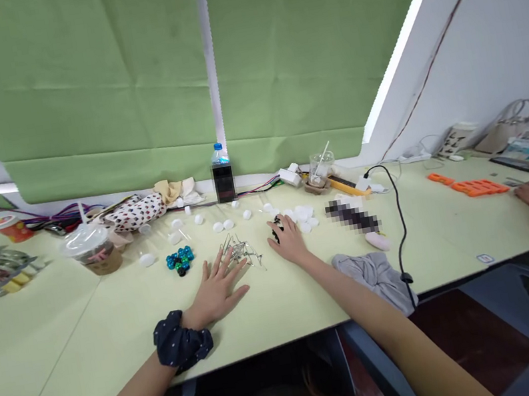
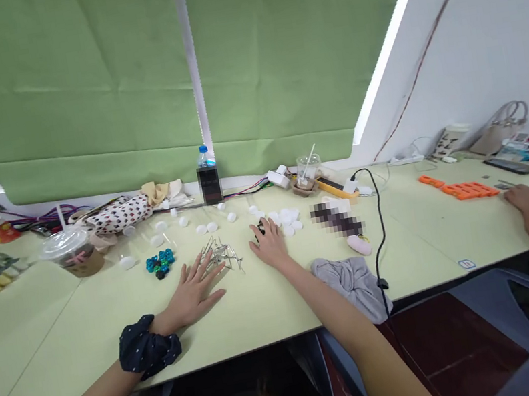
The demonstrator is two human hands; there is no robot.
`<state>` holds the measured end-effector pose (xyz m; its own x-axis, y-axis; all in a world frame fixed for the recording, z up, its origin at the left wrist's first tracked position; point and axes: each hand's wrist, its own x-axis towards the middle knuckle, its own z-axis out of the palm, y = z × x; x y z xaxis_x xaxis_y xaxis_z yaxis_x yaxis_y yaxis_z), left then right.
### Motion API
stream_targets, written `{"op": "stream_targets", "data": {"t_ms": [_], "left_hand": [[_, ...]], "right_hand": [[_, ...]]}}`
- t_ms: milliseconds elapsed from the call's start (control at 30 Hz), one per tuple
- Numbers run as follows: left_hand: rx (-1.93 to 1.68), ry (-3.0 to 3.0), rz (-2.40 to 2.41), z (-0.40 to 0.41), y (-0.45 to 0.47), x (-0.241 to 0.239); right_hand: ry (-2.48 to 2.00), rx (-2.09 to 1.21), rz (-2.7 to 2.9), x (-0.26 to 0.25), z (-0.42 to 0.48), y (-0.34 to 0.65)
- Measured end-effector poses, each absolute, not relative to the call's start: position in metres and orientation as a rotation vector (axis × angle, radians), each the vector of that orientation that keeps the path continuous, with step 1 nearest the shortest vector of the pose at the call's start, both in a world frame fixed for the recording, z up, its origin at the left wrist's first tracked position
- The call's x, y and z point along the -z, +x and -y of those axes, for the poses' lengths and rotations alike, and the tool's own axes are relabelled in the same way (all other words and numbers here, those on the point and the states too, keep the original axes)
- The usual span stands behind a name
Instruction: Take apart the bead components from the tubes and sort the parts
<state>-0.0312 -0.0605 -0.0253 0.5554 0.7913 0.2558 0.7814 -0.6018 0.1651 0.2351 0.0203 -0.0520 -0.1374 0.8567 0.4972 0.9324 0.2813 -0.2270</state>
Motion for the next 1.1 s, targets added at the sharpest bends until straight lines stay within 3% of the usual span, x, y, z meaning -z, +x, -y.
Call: {"op": "stream_targets", "data": {"t_ms": [367, 1100], "left_hand": [[-0.539, 2.654, -1.51, -0.002, 0.007, 0.032], [-0.706, 2.859, -1.491, 0.015, -0.035, 0.031]], "right_hand": [[-1.679, 0.066, 2.021, 0.052, -0.049, 0.224], [-1.376, 0.206, 2.127, 0.029, -0.004, 0.203]]}}
